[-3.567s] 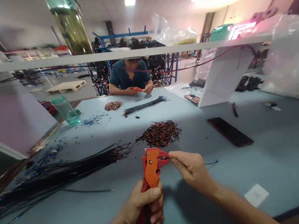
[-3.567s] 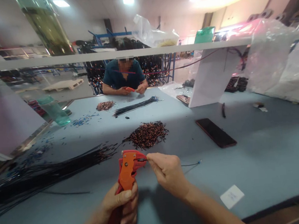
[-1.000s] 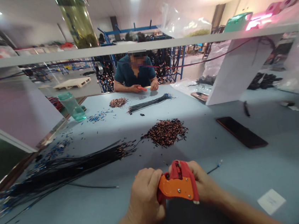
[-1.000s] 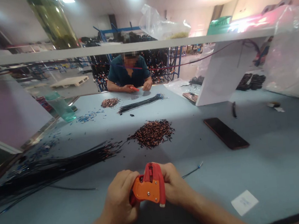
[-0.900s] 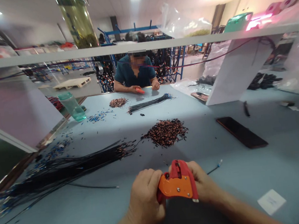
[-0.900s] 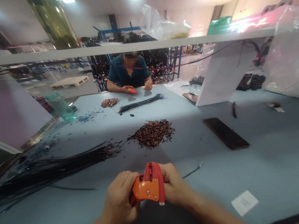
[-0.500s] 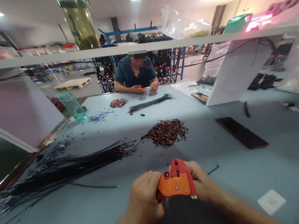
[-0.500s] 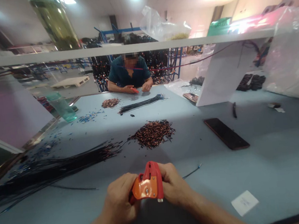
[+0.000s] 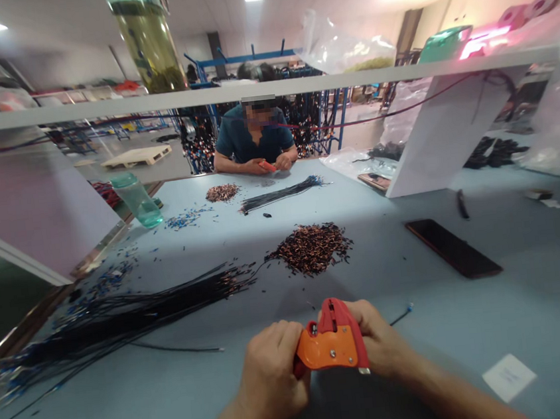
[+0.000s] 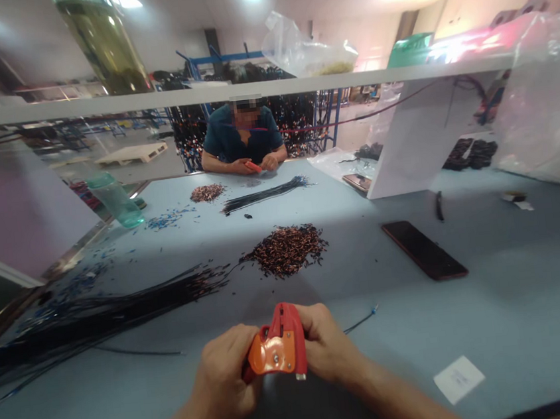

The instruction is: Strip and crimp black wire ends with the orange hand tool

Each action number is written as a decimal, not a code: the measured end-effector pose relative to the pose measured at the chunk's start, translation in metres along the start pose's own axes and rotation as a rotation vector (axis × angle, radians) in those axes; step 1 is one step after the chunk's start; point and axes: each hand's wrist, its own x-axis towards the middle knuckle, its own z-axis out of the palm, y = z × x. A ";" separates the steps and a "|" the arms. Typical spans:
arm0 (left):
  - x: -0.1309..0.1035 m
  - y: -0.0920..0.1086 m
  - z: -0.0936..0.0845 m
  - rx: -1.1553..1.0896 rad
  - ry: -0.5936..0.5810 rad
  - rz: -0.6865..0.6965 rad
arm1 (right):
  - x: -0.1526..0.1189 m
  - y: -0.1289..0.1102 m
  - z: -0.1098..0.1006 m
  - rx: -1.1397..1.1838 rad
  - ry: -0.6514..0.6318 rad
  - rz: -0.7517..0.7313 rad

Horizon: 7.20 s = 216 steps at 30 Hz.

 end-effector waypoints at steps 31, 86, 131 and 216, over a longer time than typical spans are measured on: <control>0.015 -0.002 -0.023 -0.406 0.041 -0.484 | 0.006 0.002 -0.013 -0.318 0.174 0.013; 0.018 -0.006 -0.019 -1.615 0.025 -0.947 | 0.030 0.033 -0.028 -0.881 0.386 -0.103; 0.006 -0.008 -0.013 -1.773 -0.440 -0.810 | 0.003 -0.003 -0.011 -0.364 0.305 -0.121; 0.006 0.001 -0.010 -1.545 -0.544 -0.835 | -0.001 -0.009 -0.011 -0.660 0.427 -0.333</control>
